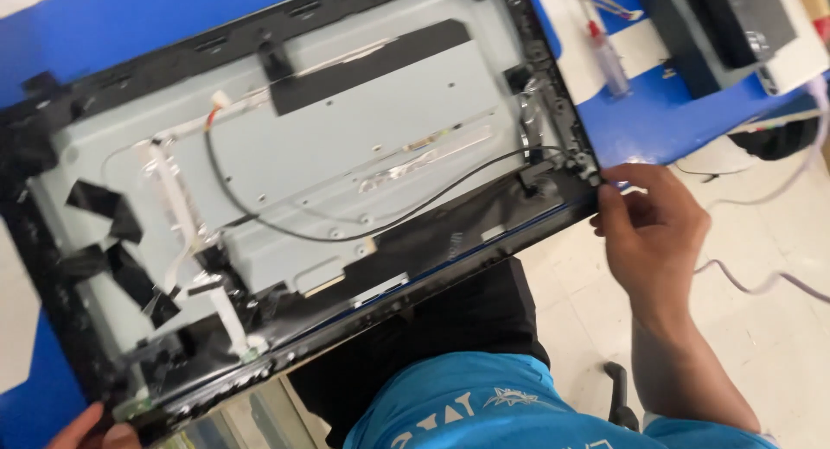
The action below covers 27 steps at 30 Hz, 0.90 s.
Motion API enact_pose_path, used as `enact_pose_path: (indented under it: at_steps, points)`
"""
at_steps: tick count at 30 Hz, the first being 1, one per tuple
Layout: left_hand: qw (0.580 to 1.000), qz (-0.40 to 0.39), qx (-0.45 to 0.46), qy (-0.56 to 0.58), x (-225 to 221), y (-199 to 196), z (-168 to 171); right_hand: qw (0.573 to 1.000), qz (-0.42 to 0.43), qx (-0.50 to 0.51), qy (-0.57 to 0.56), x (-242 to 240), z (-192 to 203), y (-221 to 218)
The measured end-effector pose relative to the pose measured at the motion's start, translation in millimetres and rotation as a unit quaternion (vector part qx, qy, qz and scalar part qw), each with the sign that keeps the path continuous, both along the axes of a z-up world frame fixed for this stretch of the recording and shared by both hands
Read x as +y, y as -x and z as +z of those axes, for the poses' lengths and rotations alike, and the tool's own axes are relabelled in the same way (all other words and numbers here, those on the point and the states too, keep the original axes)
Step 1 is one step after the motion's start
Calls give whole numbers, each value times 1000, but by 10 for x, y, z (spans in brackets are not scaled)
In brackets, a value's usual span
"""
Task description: The person is inspecting and assembling the internal components and outer frame of a monitor on a repair bench.
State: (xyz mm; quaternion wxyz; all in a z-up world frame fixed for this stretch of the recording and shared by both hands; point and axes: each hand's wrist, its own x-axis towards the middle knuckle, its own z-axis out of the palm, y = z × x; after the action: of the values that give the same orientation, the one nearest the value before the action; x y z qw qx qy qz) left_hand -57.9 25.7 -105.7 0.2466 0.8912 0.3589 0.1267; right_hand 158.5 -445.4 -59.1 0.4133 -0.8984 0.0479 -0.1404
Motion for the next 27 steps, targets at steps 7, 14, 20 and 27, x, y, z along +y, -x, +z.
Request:
enact_pose_path:
  at_steps: [7, 14, 20, 27]
  points:
    - [991, -100, -37, -79, 94, -97, -349, 998, 44, -43, 32, -53, 14, -50]
    - [971, -169, -65, -159, 210, 27, -526, 995, 34, -19, 93, -139, -5, -55]
    - [946, -223, -85, -219, 220, 149, -568, 985, 107, -101, 90, -159, -5, -102]
    - [934, -276, -97, -206, -673, -532, 387, 991, 96, -16, 89, -406, 109, -176]
